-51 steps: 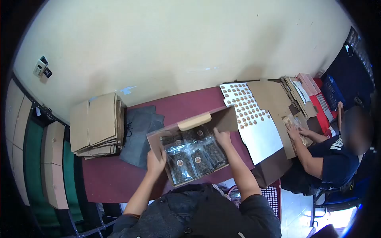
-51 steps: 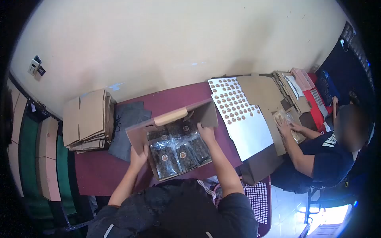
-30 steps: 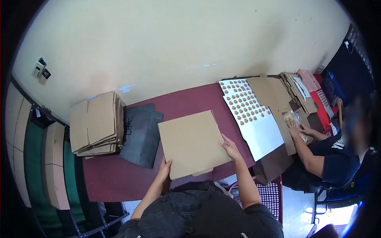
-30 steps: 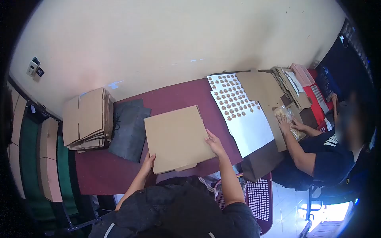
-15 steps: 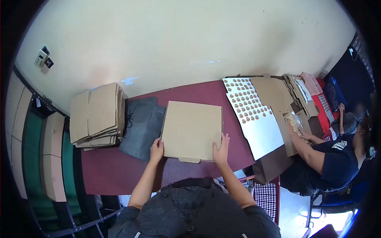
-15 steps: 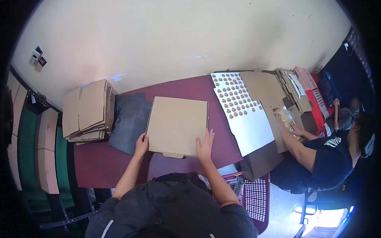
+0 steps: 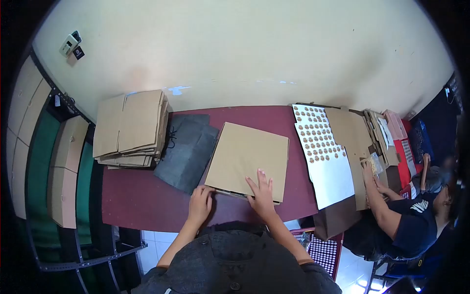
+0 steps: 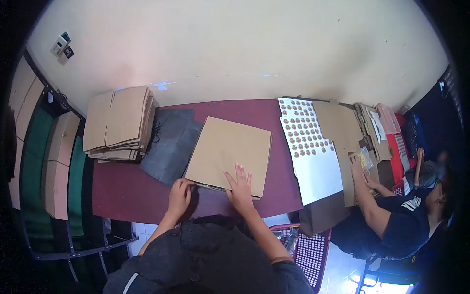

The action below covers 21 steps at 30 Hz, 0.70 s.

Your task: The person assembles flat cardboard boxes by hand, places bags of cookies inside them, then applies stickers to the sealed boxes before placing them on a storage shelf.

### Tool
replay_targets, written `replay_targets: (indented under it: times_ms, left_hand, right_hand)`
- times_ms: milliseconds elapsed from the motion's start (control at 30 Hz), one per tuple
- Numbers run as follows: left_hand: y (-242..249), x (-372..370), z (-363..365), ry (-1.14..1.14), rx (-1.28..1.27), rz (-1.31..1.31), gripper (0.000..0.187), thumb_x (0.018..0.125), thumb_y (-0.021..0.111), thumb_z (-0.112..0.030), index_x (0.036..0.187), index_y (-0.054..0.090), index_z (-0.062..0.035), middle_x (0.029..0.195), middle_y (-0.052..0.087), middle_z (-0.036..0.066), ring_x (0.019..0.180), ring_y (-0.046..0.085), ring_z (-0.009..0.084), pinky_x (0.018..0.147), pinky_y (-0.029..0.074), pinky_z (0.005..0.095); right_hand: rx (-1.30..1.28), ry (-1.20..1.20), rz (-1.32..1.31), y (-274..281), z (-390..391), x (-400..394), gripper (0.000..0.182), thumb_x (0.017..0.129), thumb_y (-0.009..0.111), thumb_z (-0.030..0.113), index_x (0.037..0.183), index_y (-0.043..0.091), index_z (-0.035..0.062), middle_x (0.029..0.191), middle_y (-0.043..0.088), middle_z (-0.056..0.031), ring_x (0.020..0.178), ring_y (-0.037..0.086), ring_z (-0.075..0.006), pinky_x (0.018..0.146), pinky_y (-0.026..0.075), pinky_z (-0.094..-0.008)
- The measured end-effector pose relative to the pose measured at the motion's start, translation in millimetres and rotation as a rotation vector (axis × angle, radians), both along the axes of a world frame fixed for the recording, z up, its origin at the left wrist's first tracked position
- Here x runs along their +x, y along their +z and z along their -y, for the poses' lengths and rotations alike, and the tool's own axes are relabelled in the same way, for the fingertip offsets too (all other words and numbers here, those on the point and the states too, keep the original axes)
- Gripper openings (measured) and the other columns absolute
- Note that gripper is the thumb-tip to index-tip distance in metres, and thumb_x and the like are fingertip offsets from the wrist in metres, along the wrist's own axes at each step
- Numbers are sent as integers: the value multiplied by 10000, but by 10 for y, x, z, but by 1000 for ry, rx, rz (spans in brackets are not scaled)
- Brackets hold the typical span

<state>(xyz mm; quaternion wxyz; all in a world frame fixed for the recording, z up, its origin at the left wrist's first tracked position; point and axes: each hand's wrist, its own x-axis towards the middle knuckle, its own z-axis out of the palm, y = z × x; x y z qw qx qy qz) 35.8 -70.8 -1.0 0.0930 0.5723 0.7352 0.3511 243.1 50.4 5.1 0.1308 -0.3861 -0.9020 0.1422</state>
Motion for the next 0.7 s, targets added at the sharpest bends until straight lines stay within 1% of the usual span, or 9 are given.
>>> replay_targets:
  times_ms: [67, 100, 167, 200, 267, 400, 467, 567, 700]
  left_hand:
    - [9, 22, 0, 27, -209, 171, 172, 833, 544, -115, 993, 588, -70, 1018, 593, 212, 916, 583, 365, 774, 474, 448]
    - [-43, 30, 6, 38, -208, 182, 172, 833, 544, -115, 993, 588, -70, 1018, 593, 212, 916, 583, 365, 774, 474, 448]
    - [-165, 20, 3, 33, -283, 91, 160, 840, 547, -148, 979, 580, -77, 806, 626, 202, 755, 613, 377, 646, 482, 472]
    - [-153, 22, -20, 37, -278, 92, 160, 840, 547, -148, 979, 580, -77, 806, 626, 202, 755, 613, 377, 646, 482, 472]
    - [-108, 59, 5, 40, -272, 122, 185, 851, 538, -174, 1010, 574, -87, 721, 620, 201, 694, 606, 402, 617, 473, 497]
    - [-81, 87, -5, 88, -269, 138, 189, 863, 521, -171, 1035, 566, -109, 726, 625, 202, 695, 609, 400, 620, 474, 502]
    - [-112, 82, -27, 107, -278, 140, 219, 864, 517, -166, 1074, 560, -126, 734, 626, 211, 703, 612, 397, 623, 474, 504]
    - [-99, 81, -3, 94, -274, 123, 247, 865, 514, -158, 1108, 559, -139, 735, 624, 217, 704, 613, 397, 619, 473, 504]
    - [-131, 16, 26, 79, -314, 149, 258, 864, 508, -155, 1111, 582, -158, 728, 624, 204, 688, 613, 384, 616, 474, 501]
  right_hand:
    - [-40, 5, -103, 92, -10, 2, 685, 730, 717, 173, 1345, 417, 160, 1453, 274, -182, 1352, 239, -362, 1071, 192, -563]
    - [-41, 17, -94, 37, -35, 19, 685, 730, 717, 173, 1345, 417, 160, 1453, 274, -182, 1352, 239, -362, 1071, 192, -563]
    - [-216, 182, -38, -169, -81, 49, 609, 766, 677, 139, 1323, 431, 140, 1410, 370, -141, 1330, 310, -311, 1087, 196, -524]
    - [-211, 186, -37, -205, -105, 50, 609, 766, 677, 139, 1323, 431, 140, 1410, 370, -141, 1330, 310, -311, 1087, 196, -524]
    - [-102, 180, -87, -284, -79, 90, 505, 794, 662, 196, 1267, 500, 128, 1303, 511, -107, 1269, 409, -297, 1074, 238, -510]
    - [-115, 178, -108, -290, -63, 107, 466, 791, 667, 190, 1231, 532, 116, 1283, 530, -102, 1262, 418, -304, 1072, 243, -510]
    - [-105, 140, -174, -268, -56, 86, 448, 787, 668, 165, 1214, 547, 108, 1263, 547, -108, 1253, 430, -303, 1071, 246, -509]
    - [-114, 145, -167, -339, -86, 121, 411, 804, 652, 170, 1198, 558, 97, 1264, 548, -102, 1267, 416, -289, 1077, 237, -508]
    - [-119, 137, -172, -211, -50, 81, 394, 807, 643, 141, 1190, 563, 93, 1252, 555, -110, 1259, 427, -292, 1075, 239, -516]
